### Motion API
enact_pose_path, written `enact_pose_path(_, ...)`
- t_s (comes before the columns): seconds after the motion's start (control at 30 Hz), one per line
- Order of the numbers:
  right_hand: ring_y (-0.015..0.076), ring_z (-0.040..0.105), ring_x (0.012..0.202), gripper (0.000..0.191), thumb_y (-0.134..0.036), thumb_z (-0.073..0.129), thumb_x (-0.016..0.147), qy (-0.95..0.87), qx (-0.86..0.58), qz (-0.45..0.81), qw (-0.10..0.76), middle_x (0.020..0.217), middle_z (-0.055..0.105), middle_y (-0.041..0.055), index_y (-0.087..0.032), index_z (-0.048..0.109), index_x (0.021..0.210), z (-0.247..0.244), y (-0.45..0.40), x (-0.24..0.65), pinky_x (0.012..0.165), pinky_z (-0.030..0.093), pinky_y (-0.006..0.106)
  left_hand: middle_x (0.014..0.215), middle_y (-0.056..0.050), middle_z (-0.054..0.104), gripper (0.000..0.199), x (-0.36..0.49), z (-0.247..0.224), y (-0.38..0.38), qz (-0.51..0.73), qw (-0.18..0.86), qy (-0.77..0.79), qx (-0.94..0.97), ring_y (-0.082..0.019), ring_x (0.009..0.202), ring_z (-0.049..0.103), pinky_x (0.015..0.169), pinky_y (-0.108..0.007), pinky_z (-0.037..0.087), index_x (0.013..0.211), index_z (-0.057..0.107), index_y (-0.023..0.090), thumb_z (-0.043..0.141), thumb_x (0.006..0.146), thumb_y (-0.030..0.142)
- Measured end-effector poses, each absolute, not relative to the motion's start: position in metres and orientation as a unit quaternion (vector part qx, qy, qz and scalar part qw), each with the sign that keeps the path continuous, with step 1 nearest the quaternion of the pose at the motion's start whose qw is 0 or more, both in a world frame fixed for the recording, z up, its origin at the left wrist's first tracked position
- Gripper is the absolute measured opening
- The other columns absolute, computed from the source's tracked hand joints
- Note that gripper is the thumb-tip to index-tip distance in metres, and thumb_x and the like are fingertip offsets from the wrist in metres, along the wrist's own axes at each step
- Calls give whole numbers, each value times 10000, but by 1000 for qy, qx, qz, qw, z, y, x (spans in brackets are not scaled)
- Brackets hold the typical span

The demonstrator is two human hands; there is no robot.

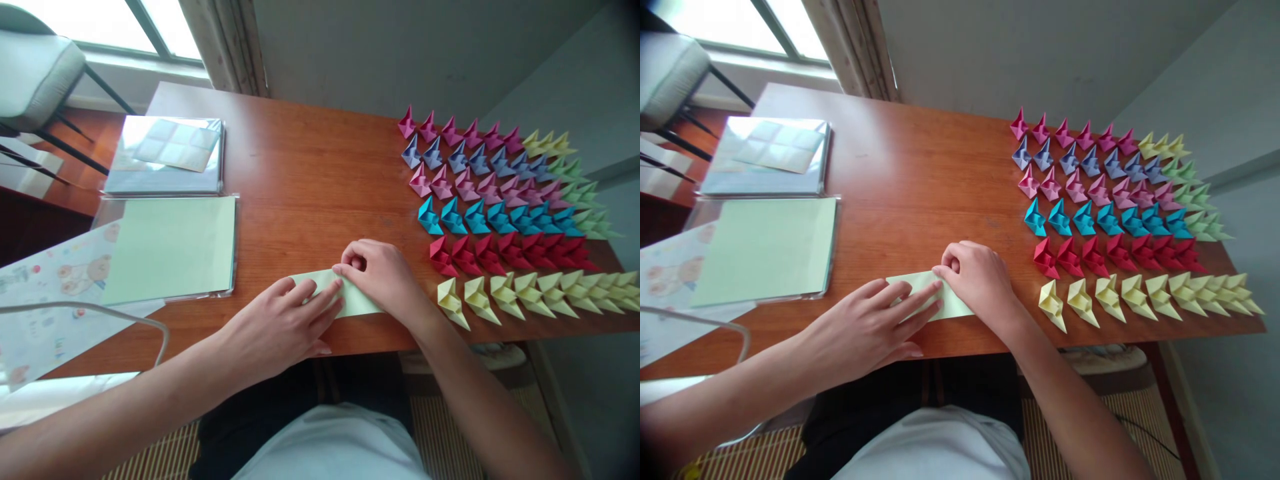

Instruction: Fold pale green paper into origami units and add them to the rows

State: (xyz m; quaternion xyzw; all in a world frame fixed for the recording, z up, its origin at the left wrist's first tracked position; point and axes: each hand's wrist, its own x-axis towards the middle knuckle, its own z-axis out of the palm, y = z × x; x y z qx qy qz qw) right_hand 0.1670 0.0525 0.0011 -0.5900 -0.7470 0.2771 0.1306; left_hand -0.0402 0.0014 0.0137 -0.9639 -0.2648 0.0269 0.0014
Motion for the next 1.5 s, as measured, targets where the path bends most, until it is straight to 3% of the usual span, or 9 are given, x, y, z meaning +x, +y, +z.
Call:
enact_pose_path(0.17, 138, 572, 654, 227, -356, 750, 839, -756, -596, 259, 80, 726, 686, -16, -211, 647, 698, 7, 59, 168, 602, 324, 272, 1556, -89, 475, 549, -40, 13, -1, 26, 6, -272, -962, -253, 1084, 563, 828, -383, 443, 1368, 598, 198, 544, 956, 557)
enact_pose_path(0.37, 147, 552, 590, 350, -462, 727, 852, -778, -576, 247, -52, 619, 655, -6, -221, 633, 617, 24, 63, 186, 548, 260, 287, 1572, -72, 458, 527, -40, 10, -3, 16, 5, -278, -960, -255, 1107, 559, 818, -392, 456, 1375, 592, 212, 573, 950, 523)
enact_pose_path(0.73, 158, 586, 597, 248, -248, 852, 714, -770, -559, 247, -183, 640, 658, -21, -226, 620, 628, 46, 49, 222, 519, 263, 277, 1563, -41, 481, 515, -38, 14, -3, 23, -15, -298, -954, -251, 1126, 570, 839, -387, 462, 1379, 598, 230, 602, 942, 501)
enact_pose_path(0.87, 172, 636, 693, 189, -102, 757, 769, -820, -519, 220, -104, 732, 694, -15, -231, 634, 705, 47, 32, 228, 583, 333, 283, 1551, -66, 488, 513, -38, 11, -4, 4, -25, -302, -953, -259, 1108, 568, 838, -378, 449, 1380, 594, 256, 584, 944, 526)
enact_pose_path(0.97, 180, 657, 758, 126, -198, 635, 923, -820, -535, 201, -13, 812, 705, 5, -235, 661, 805, 37, 16, 221, 636, 389, 296, 1553, -84, 481, 528, -38, 11, -6, 6, -29, -310, -950, -265, 1099, 561, 848, -385, 444, 1402, 569, 251, 554, 956, 532)
enact_pose_path(1.07, 193, 635, 747, 134, -298, 721, 876, -800, -575, 164, 46, 815, 678, 6, -224, 618, 832, 21, 0, 209, 627, 398, 311, 1552, -90, 482, 534, -38, 14, -9, 4, -46, -322, -946, -267, 1078, 555, 860, -398, 442, 1419, 551, 229, 485, 985, 533)
enact_pose_path(1.23, 176, 593, 715, 198, -163, 714, 835, -768, -594, 209, 117, 756, 622, -22, -231, 536, 782, 5, -19, 196, 618, 404, 294, 1534, -102, 489, 439, -39, 15, -10, -29, -108, -361, -926, -276, 1136, 553, 916, -421, 465, 1392, 563, 220, 475, 1008, 414)
enact_pose_path(1.33, 159, 576, 680, 167, -146, 637, 884, -732, -601, 232, 224, 744, 595, -13, -232, 528, 791, 8, -28, 187, 613, 430, 283, 1377, -137, 585, 355, -37, 15, -11, -99, -154, -418, -890, -285, 1171, 555, 942, -436, 480, 1298, 618, 196, 505, 991, 333)
enact_pose_path(1.5, 181, 593, 742, 172, -73, 629, 885, -746, -529, 95, 394, 788, 635, 35, -233, 575, 916, 14, -49, 166, 710, 498, 315, 1021, -73, 689, 222, -26, 26, -7, -238, -296, -476, -793, -193, 932, 624, 841, -343, 514, 1094, 662, 186, 540, 982, 334)
